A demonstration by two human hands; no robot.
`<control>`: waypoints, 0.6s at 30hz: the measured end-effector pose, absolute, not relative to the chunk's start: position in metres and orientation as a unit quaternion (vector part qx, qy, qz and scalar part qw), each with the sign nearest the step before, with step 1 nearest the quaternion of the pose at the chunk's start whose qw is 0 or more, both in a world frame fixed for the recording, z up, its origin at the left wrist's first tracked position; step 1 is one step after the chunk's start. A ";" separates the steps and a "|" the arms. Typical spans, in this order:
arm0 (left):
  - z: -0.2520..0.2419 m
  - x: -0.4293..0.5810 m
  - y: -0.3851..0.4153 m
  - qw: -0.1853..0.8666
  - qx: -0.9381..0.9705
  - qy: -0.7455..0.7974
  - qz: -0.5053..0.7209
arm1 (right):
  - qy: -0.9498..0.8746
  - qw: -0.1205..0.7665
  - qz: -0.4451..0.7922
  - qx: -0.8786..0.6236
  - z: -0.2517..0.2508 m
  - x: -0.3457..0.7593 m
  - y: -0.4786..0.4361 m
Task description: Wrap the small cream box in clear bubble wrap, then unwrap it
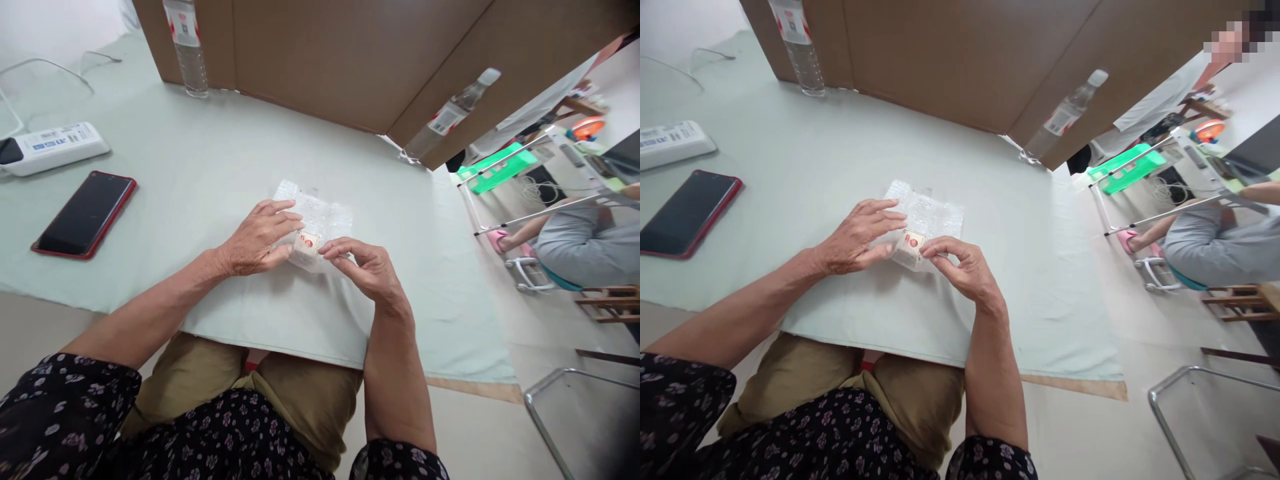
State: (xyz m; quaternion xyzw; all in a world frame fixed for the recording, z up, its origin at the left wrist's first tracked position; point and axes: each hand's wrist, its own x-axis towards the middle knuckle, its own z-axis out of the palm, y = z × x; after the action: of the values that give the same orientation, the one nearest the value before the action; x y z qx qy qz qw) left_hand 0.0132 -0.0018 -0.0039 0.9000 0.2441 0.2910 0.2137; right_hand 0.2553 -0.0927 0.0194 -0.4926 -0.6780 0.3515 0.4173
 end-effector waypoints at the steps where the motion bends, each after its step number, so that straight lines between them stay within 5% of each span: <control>1: -0.002 0.013 -0.002 0.222 0.902 0.227 0.291 | -0.686 0.406 0.360 -0.485 0.022 0.256 -0.094; 11: 0.025 -0.004 0.000 0.370 0.883 0.267 0.106 | -0.758 0.171 0.435 -0.455 0.022 0.238 -0.121; 18: 0.014 0.004 -0.002 0.350 0.888 0.282 0.099 | -0.746 0.346 0.333 -0.462 0.049 0.244 -0.167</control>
State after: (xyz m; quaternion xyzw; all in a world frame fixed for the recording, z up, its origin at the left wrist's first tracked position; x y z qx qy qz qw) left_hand 0.0039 -0.0019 0.0137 0.8875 0.2824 0.0993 0.3503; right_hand 0.2438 -0.1673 0.0490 -0.4617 -0.7462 0.3326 0.3456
